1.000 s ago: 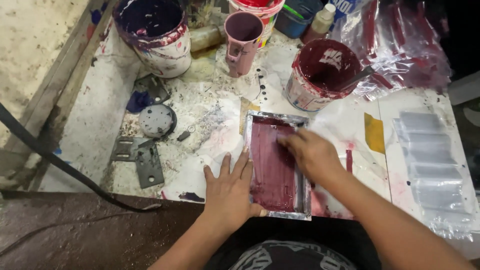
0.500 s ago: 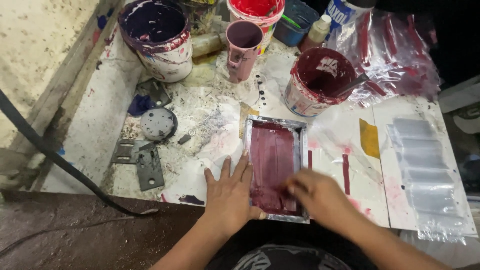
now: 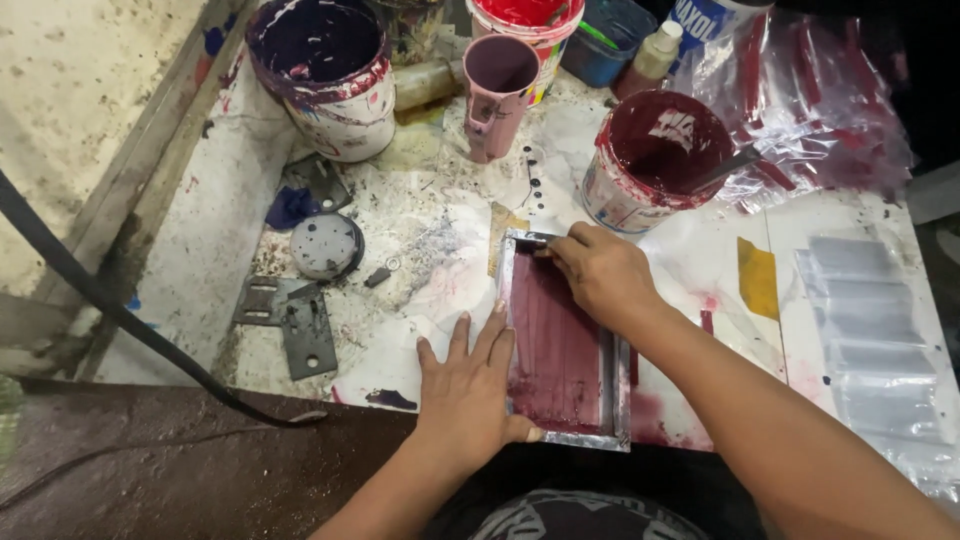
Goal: The person uses a yellow squeegee to spread dark red ink evenly across a rectangular metal printing plate. They then place a clear plastic sheet over the inked plate and press down with both hands to transfer the ink. The person repeats the process of spreading ink and pressing the plastic sheet multiple times.
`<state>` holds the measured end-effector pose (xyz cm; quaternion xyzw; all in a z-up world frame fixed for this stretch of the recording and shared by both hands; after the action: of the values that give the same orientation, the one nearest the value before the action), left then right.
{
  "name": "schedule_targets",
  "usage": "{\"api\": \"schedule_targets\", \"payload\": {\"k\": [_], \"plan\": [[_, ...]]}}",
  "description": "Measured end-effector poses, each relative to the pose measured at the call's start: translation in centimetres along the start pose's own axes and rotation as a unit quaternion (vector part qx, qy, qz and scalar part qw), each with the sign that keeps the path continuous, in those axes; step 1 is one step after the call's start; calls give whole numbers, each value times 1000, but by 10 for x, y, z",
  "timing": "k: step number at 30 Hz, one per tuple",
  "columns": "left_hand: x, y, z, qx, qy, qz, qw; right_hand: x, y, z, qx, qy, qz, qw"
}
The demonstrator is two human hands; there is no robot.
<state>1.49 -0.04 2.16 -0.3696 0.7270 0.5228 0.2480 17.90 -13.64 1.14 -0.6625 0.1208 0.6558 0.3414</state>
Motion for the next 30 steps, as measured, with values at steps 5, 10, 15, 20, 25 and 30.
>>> {"api": "schedule_targets", "payload": {"k": [5, 10, 15, 20, 25, 30], "plan": [[-1, 1, 0, 0, -1, 3, 1000, -19, 59, 48, -10, -54, 110, 992], [-2, 4, -2, -4, 10, 22, 1000, -46, 133, 110, -59, -135, 134, 980], [-1, 2, -1, -1, -9, 4, 1000, -29, 131, 79, 78, -219, 207, 950], [-5, 6, -3, -7, 6, 33, 999, -54, 51, 34, 225, -221, 186, 931], [-6, 4, -2, -6, 2, 31, 999, -10, 13, -16, 81, -40, 46, 995], [-3, 2, -1, -3, 6, 33, 999, -11, 9, -7, 4, -32, -2, 999]]}}
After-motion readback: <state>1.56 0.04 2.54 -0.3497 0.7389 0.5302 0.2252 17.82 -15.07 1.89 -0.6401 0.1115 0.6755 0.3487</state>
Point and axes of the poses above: each hand's wrist, its own y-axis away from the middle knuckle, its own x-axis out of the palm, z = x × y, the point moved 5 cm from there along -y, towards the middle knuckle, and after that the axes turned 9 degrees about z, right-handed, at the moved point
